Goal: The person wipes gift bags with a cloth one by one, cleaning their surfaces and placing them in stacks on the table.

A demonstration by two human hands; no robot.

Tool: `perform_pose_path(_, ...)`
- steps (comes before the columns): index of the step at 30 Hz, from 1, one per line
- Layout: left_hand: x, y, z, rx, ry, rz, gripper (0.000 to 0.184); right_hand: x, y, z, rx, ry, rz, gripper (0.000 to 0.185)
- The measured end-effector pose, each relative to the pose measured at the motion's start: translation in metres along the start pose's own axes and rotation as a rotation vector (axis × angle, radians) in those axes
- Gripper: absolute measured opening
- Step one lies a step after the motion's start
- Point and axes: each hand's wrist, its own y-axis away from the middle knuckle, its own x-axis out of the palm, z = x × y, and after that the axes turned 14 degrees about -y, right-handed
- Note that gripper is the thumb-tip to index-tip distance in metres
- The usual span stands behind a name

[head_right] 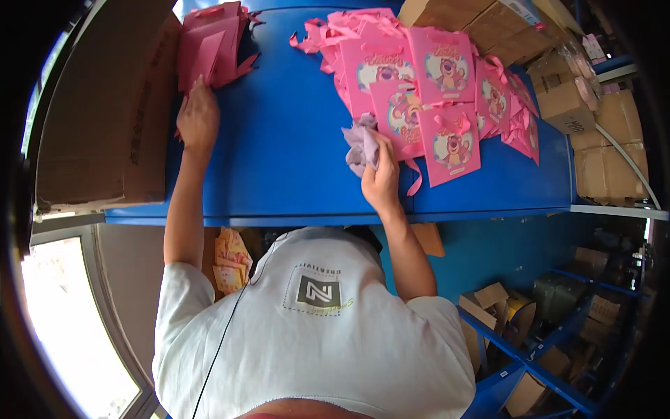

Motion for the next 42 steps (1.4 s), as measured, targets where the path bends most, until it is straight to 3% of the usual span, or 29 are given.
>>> perform_pose_path(1, -0.016, -0.006, 0.007, -0.054, 0.108, -0.087, 0.027, -0.002, -0.01, 0.0, -0.019, 0.007, -0.013, 0.054)
perform_pose_path(4, -0.09, -0.011, 0.01, -0.227, 0.261, -0.053, 0.022, 0.001, -0.016, 0.007, 0.016, -0.041, -0.139, 0.054)
perform_pose_path(6, -0.121, 0.001, 0.009, -0.335, 0.665, 0.207, 0.023, 0.007, -0.008, 0.011, 0.095, -0.098, -0.243, 0.054)
perform_pose_path(8, -0.139, 0.016, 0.004, -0.355, 1.021, 0.375, 0.026, 0.028, -0.014, 0.03, 0.009, -0.221, -0.319, 0.052)
perform_pose_path(9, -0.138, 0.027, -0.004, -0.345, 1.025, 0.397, 0.026, 0.039, -0.021, 0.047, 0.03, -0.215, -0.326, 0.052)
perform_pose_path(11, -0.122, 0.063, -0.032, -0.437, 1.517, 0.559, 0.028, 0.067, -0.036, 0.074, -0.3, -0.15, 0.017, 0.053)
perform_pose_path(13, -0.104, 0.103, -0.061, -0.295, 1.79, 0.492, 0.033, 0.101, -0.03, 0.078, -0.21, -0.128, 0.358, 0.058)
perform_pose_path(16, -0.109, 0.101, -0.054, -0.205, 1.804, 0.692, 0.039, 0.122, -0.027, 0.058, -0.257, 0.011, 0.468, 0.062)
perform_pose_path(19, -0.109, 0.109, -0.061, -0.324, 1.811, 0.787, 0.038, 0.118, -0.05, 0.036, -0.238, 0.097, 0.577, 0.056)
perform_pose_path(21, -0.106, 0.104, -0.065, -0.422, 1.804, 0.84, 0.038, 0.113, -0.068, 0.019, -0.27, 0.272, 0.494, 0.06)
perform_pose_path(24, -0.115, 0.093, -0.063, -0.495, 1.806, 0.884, 0.037, 0.099, -0.083, 0.0, -0.195, 0.383, 0.496, 0.06)
perform_pose_path(26, -0.123, 0.088, -0.061, -0.567, 1.807, 0.927, 0.036, 0.085, -0.092, -0.009, -0.067, 0.614, 0.353, 0.062)
perform_pose_path(29, -0.124, 0.091, -0.062, -0.612, 1.837, 0.942, 0.035, 0.084, -0.09, -0.016, 0.063, 0.488, 0.302, 0.062)
perform_pose_path(31, -0.121, 0.091, -0.062, -0.627, 1.864, 0.956, 0.035, 0.097, -0.085, 0.004, -0.072, 0.595, 0.317, 0.064)
perform_pose_path(33, -0.115, 0.092, -0.058, -0.599, 1.867, 1.025, 0.036, 0.113, -0.079, 0.031, -0.289, 0.332, 0.49, 0.068)
perform_pose_path(34, -0.112, 0.095, -0.062, -0.665, 1.864, 0.997, 0.037, 0.122, -0.067, 0.038, -0.259, 0.212, 0.491, 0.067)
perform_pose_path(36, -0.112, 0.098, -0.055, -0.479, 1.756, 0.894, 0.038, 0.13, -0.052, 0.043, -0.267, 0.058, 0.477, 0.067)
perform_pose_path(38, -0.112, 0.102, -0.058, -0.611, 1.824, 0.948, 0.038, 0.112, -0.05, 0.057, -0.201, -0.049, 0.504, 0.065)
perform_pose_path(42, -0.123, 0.092, -0.064, -0.707, 1.867, 0.864, 0.029, 0.071, -0.027, 0.046, -0.294, 0.047, 0.5, 0.063)
